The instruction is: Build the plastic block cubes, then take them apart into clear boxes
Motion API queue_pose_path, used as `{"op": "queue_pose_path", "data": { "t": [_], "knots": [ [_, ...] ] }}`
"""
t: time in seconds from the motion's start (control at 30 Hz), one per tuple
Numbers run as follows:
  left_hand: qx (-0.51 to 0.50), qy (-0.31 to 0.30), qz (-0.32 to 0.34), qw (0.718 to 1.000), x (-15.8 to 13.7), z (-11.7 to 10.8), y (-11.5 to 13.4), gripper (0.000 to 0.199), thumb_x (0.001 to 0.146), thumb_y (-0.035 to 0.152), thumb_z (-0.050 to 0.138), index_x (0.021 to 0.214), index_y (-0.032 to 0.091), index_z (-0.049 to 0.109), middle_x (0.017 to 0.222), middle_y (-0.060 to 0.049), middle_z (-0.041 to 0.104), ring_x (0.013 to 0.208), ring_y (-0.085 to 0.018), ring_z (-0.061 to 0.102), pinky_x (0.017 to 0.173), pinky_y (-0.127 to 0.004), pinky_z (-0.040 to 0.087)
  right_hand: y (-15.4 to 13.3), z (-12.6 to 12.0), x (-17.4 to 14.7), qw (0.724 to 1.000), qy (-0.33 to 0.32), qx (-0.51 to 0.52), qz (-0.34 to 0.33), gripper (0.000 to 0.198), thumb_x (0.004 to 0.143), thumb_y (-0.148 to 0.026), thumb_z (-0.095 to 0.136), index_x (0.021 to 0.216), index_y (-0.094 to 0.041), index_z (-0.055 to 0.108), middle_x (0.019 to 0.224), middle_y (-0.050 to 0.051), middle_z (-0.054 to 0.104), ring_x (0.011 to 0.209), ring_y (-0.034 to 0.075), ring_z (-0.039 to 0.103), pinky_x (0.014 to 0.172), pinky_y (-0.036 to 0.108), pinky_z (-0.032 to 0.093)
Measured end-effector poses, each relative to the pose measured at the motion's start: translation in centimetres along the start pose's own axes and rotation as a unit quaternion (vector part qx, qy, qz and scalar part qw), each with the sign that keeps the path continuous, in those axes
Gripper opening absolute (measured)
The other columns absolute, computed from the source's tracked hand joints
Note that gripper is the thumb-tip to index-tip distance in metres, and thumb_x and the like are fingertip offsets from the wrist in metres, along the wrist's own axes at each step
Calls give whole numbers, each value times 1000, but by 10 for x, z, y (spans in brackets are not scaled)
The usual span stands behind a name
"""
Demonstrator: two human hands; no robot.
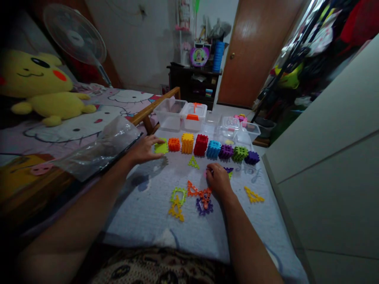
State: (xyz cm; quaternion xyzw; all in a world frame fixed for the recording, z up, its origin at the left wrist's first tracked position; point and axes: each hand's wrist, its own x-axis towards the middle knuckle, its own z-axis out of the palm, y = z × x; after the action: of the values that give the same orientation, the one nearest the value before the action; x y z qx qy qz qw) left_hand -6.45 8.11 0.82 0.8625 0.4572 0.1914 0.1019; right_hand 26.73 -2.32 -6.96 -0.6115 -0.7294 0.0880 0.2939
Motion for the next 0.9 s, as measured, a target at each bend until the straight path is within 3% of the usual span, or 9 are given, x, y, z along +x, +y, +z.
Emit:
{"op": "queue_pose_path", "data": {
  "t": [0.13,0.23,0.3,0.4,0.5,0.6,0.9],
  "knots": [
    [-67,-88,79,991,-17,28,30,48,78,39,68,122,21,59,121,-8,56,114,-25,55,102,-39,44,0,-1,0,1000,-2,-4,0,15,86,-20,53,91,-18,66,91,9,69,83,22,62,79,33,46],
    [-39,-126,78,988,-28,51,41,46,78,32,69,121,19,58,121,-10,57,115,-26,54,102,-39,43,-1,-2,0,1000,-4,-4,-2,15,86,-20,52,90,-18,66,90,9,69,84,22,62,79,33,46],
    [-26,-117,68,991,-33,57,43,48,78,31,70,122,18,58,125,-12,56,117,-28,51,104,-41,42,-1,-2,0,1000,-3,-3,-3,15,86,-20,52,91,-17,66,91,9,69,83,21,62,78,32,46],
    [-43,-106,83,990,-43,49,51,43,81,31,69,121,20,57,128,-12,56,120,-29,49,106,-45,39,-1,-3,0,1000,-6,0,-5,16,86,-20,52,91,-17,67,91,9,68,82,21,62,78,32,46],
    [-95,-182,124,971,-59,36,68,34,83,27,68,115,23,60,120,-8,60,115,-25,54,104,-40,42,-1,-3,1,1000,-8,3,-5,15,86,-20,53,91,-17,67,91,9,68,82,21,62,78,32,46],
    [-121,-233,125,957,-74,32,84,34,82,28,69,114,24,59,117,-7,61,110,-24,57,98,-37,46,-1,-2,1,1000,-7,0,-6,15,85,-20,53,91,-18,67,91,9,68,83,21,61,79,33,46],
    [-130,-238,81,959,-73,45,87,41,75,26,77,111,22,57,114,-7,59,105,-23,56,93,-35,47,0,-2,1,1000,-13,2,-1,16,85,-20,53,91,-17,67,91,9,68,84,21,61,79,32,45]
  ]
}}
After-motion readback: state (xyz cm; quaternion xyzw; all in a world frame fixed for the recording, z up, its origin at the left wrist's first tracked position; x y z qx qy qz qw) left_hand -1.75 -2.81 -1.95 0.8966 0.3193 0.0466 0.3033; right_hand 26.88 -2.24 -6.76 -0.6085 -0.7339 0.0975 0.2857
